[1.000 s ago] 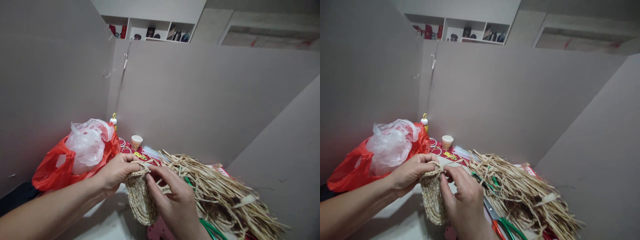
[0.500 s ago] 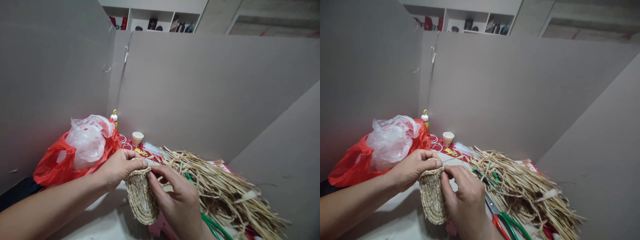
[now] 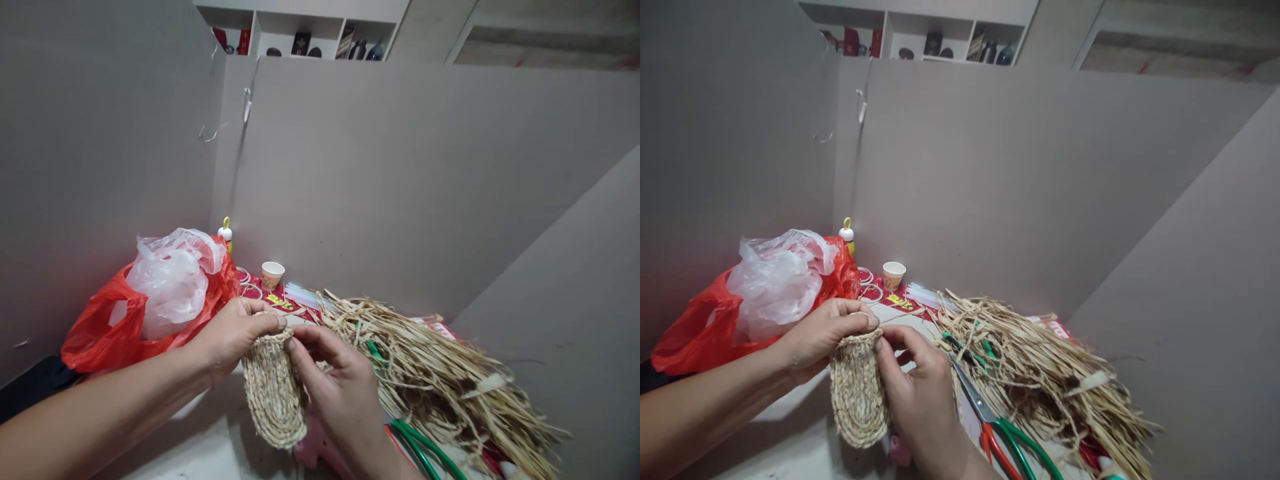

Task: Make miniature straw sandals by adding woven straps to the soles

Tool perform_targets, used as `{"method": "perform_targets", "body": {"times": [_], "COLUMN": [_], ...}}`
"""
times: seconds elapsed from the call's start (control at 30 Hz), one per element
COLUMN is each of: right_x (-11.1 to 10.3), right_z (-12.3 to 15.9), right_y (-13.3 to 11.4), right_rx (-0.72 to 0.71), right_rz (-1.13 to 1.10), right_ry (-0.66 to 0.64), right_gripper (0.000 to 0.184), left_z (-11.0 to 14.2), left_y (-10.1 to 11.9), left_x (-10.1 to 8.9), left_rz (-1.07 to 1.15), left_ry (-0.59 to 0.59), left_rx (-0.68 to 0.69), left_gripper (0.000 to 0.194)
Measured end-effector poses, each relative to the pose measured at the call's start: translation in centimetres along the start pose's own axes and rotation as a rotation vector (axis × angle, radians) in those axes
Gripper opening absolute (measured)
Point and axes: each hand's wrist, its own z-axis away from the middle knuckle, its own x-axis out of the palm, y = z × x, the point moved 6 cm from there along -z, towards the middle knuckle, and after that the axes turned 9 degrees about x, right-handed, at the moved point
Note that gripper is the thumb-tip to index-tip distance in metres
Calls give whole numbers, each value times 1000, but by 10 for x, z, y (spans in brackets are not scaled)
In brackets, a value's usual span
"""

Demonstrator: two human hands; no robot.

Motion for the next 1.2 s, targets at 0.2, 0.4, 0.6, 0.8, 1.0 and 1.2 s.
{"method": "perform_targets", "body": {"times": [0.2, 0.4, 0.6, 0.8, 1.0, 1.2], "right_x": [-9, -6, 12, 7, 2, 34], "right_z": [-8, -15, -14, -24, -31, -11], "right_y": [6, 11, 14, 34, 40, 46], "right_rx": [147, 290, 401, 552, 635, 722], "right_rz": [-192, -210, -207, -484, -867, -1024], "right_ry": [21, -163, -487, -480, -257, -242], "right_gripper": [35, 31, 17, 31, 28, 27], "left_z": [-5, -11, -14, -17, -22, -19], "left_y": [9, 7, 11, 21, 11, -13], "left_x": [-6, -12, -18, -29, -39, -9], "left_rz": [150, 213, 322, 357, 334, 433], "left_ry": [43, 73, 163, 164, 284, 159], "left_rx": [35, 78, 95, 70, 118, 113], "left_gripper": [16, 13, 15, 27, 25, 37]}}
